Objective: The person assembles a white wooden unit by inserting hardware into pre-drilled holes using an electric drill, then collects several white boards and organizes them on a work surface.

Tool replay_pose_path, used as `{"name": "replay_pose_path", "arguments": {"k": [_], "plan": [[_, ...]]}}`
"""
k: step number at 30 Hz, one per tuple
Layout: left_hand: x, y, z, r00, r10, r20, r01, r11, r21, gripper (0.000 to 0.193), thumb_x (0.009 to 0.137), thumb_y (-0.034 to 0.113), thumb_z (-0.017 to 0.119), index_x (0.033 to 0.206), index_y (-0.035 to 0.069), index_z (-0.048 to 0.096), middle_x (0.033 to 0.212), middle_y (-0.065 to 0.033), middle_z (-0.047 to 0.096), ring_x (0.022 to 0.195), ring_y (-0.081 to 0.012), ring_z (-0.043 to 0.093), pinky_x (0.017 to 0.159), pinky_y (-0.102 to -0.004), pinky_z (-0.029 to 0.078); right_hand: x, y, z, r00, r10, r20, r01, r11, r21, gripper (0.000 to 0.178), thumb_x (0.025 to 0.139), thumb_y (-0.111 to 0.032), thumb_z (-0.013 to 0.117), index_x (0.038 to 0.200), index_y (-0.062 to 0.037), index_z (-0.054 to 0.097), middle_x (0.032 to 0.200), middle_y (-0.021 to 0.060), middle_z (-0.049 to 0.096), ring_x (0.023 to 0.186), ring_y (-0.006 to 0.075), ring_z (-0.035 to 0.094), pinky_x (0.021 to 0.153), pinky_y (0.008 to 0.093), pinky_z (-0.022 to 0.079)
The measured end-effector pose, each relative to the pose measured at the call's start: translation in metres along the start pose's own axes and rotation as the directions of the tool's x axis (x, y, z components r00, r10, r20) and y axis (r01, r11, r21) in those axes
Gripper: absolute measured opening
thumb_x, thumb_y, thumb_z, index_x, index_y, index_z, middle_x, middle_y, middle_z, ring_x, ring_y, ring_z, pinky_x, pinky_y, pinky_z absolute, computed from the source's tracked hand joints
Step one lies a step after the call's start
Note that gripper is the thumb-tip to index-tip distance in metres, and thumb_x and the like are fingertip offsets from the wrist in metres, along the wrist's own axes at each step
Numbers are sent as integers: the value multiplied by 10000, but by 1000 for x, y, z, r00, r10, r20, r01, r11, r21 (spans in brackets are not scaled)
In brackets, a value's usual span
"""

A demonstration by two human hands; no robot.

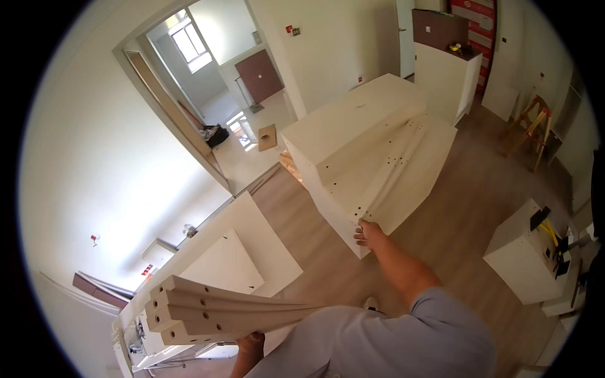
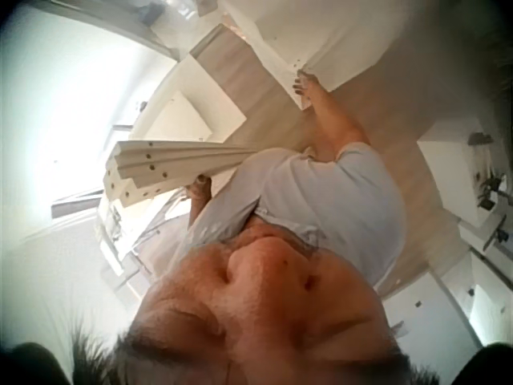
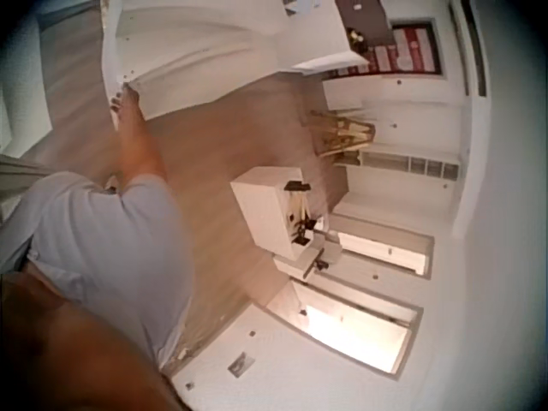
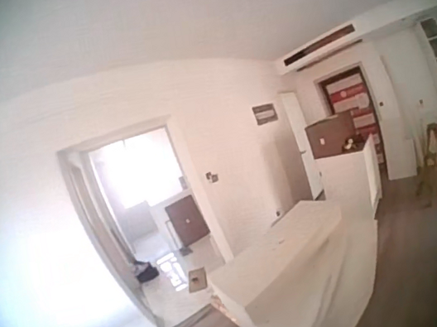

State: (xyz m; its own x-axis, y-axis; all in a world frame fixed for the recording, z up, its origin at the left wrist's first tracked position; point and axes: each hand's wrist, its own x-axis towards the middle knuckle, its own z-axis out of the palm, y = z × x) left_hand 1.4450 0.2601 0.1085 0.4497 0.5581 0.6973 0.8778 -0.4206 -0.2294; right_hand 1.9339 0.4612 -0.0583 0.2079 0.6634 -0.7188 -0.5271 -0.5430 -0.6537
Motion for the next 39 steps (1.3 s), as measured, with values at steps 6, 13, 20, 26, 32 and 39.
{"name": "replay_pose_path", "arguments": {"k": [6, 13, 20, 26, 32, 39], "plan": [[-7, 34, -7, 831, -519, 201, 470, 461, -753, 725, 824, 382, 858, 1370, 86, 484, 1285, -109, 612, 1159, -319, 614, 937, -499, 541, -3, 12, -39, 977, 192, 87, -141, 900, -412, 386, 985, -385, 615, 1197, -63, 632, 1158, 113, 654, 937, 261, 676, 765, 424, 558], [84, 71, -3, 716, -495, 493, 265, -460, -847, 826, 841, 627, 747, 1442, 128, 481, 1375, -64, 579, 1298, -302, 537, 1093, -524, 460, -47, 263, -163, 744, 648, 163, -580, 748, -323, 781, 1017, -579, 503, 1530, -10, 351, 1549, 246, 405, 1355, 380, 502, 1061, 473, 470], [152, 62, -60, 791, -475, 386, 52, -577, -815, 893, 832, 645, 723, 1451, 52, 476, 1368, -150, 564, 1276, -341, 539, 1091, -506, 440, -151, 251, -93, 781, 541, 312, -623, 636, 456, 1116, 936, -809, 386, 1575, 85, 191, 1543, 298, 375, 1348, 396, 477, 1111, 460, 437], [145, 28, -135, 782, -585, 216, -57, -412, -910, 1052, 726, 713, 787, 1447, 57, 390, 1333, -110, 493, 1262, -310, 507, 1110, -492, 403, -173, 230, -75, 972, -57, 230, -159, 564, 810, 1176, 831, -935, 356, 1460, 58, 400, 1133, 144, 613, 929, 266, 570, 877, 406, 499], [59, -6, -165, 735, -666, 126, -229, -419, -879, 898, 899, 670, 622, 1508, 46, 409, 1493, -147, 472, 1350, -345, 476, 1145, -539, 375, -160, 202, -94, 964, -116, 240, -134, 566, 813, 916, 949, -803, 303, 1446, -53, 472, 1349, 135, 597, 1166, 303, 590, 923, 422, 498], [16, 7, -136, 62, -992, 113, -171, -122, -978, 839, 962, 671, 512, 1529, 62, 406, 1511, -146, 485, 1359, -353, 494, 1148, -544, 401, -162, 118, -97, 916, -395, 73, 195, 596, 779, 855, 963, -768, 329, 1536, -137, 400, 1504, 106, 493, 1380, 326, 459, 1190, 484, 336]]}}
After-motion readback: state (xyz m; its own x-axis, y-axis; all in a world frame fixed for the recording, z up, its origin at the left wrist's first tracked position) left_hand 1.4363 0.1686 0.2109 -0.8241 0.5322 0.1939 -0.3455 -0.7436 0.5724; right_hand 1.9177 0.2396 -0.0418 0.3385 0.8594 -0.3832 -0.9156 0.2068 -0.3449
